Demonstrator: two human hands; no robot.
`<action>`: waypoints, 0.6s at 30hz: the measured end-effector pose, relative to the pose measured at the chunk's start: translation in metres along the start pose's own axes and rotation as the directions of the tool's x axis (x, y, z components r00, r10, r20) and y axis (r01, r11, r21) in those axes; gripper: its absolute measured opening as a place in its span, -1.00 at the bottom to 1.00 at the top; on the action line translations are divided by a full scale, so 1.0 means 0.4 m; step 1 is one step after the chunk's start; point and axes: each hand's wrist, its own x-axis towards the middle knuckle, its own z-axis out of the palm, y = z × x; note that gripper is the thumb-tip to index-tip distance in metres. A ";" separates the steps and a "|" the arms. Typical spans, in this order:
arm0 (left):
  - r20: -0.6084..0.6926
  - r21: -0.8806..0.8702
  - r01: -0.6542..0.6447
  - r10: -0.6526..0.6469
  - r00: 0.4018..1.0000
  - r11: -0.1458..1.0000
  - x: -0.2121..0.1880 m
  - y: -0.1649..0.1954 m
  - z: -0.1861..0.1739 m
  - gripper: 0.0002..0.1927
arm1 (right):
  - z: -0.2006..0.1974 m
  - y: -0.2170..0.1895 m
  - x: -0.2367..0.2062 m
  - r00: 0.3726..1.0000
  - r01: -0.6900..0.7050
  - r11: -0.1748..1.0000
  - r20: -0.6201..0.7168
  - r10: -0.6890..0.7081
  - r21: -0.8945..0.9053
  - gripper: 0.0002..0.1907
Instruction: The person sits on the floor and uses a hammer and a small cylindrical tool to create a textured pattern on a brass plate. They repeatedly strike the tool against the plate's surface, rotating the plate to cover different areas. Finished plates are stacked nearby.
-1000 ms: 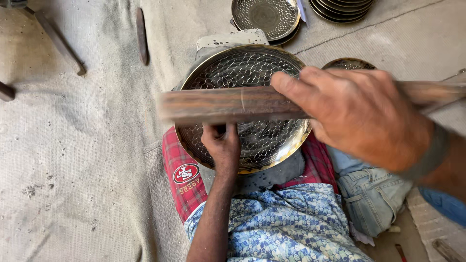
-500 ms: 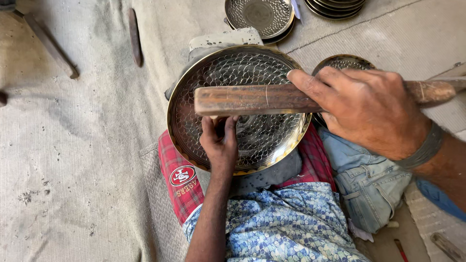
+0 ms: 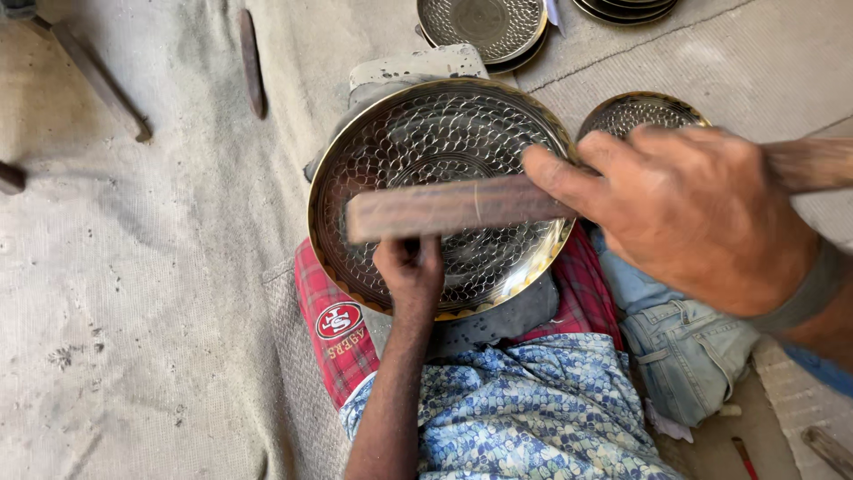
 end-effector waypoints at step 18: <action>0.037 -0.167 -0.044 0.051 0.998 0.985 0.005 0.006 0.007 -0.45 | 0.106 0.015 -0.096 0.980 -0.088 0.911 -0.131 0.152 0.403 -0.11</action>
